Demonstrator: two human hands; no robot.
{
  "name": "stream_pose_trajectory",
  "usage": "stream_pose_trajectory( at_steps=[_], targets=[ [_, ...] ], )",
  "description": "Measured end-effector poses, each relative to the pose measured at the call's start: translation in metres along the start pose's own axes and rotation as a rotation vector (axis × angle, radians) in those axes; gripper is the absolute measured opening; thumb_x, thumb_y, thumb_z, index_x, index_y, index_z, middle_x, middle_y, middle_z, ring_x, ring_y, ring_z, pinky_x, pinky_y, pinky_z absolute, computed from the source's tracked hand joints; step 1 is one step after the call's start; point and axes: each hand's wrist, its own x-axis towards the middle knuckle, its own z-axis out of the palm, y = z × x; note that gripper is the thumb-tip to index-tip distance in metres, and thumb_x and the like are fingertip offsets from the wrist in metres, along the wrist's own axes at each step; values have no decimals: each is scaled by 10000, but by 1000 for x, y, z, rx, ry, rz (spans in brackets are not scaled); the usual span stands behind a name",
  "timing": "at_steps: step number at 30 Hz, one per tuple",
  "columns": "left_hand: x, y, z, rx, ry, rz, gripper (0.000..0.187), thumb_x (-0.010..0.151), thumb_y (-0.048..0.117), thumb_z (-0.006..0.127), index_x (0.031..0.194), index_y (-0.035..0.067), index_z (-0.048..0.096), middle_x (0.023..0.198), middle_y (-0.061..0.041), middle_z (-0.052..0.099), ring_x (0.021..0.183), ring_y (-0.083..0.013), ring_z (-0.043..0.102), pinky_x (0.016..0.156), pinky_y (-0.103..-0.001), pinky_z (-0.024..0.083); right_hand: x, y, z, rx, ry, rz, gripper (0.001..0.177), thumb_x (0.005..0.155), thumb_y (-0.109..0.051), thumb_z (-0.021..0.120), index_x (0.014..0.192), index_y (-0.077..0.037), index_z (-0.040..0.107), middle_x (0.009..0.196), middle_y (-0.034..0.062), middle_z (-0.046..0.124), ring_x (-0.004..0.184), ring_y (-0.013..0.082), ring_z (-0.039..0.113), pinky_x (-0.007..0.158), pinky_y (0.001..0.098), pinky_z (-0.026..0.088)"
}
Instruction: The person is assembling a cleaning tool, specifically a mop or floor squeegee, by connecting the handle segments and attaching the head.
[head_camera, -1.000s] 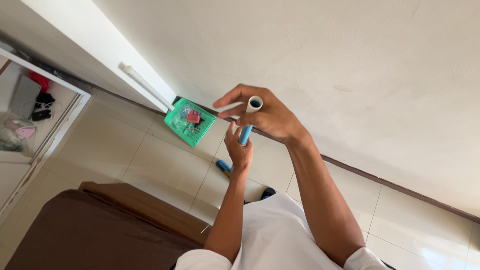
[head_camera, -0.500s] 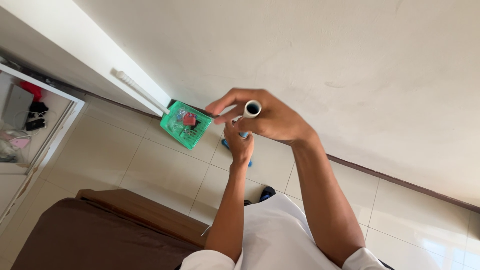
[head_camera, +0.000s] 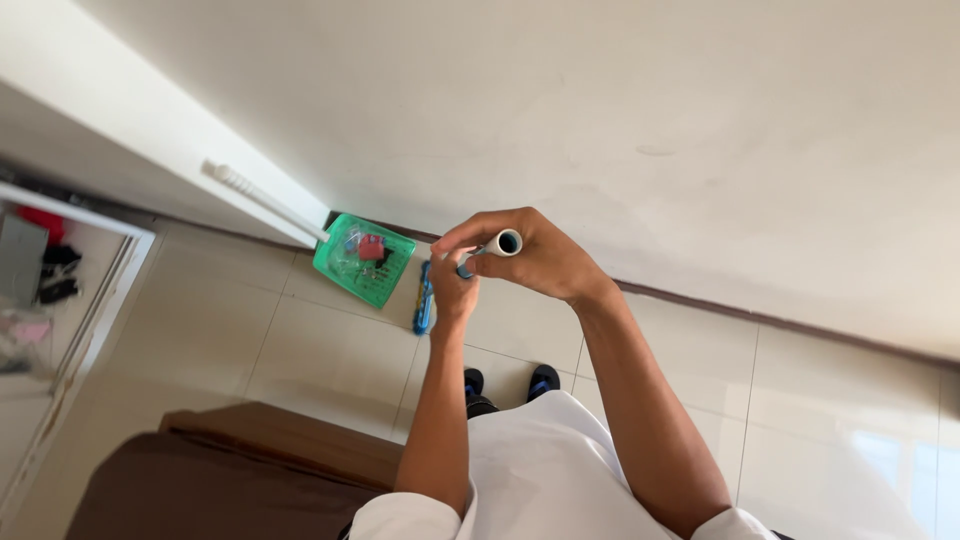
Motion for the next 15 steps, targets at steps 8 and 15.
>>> stream_pose_trajectory(
  at_steps=[8, 15],
  targets=[
    [16, -42, 20, 146, -271, 223, 402, 799, -44, 632, 1197, -3, 667, 1436, -271, 486, 1250, -488, 506, 1083, -551, 416, 3, 0, 9, 112, 142, -27, 285, 887, 15, 683, 1134, -101, 769, 1195, 83, 772, 1115, 196, 735, 978, 365, 602],
    [38, 24, -41, -77, -418, 354, 428, 841, -46, 522, 1252, 14, 629, 1194, -163, 677, 1112, -367, 665, 958, -448, 557, 6, -14, 26, 66, 173, -56, 286, 861, 79, 689, 1049, -104, 803, 1130, 70, 802, 1017, 197, 743, 892, 368, 609]
  ],
)
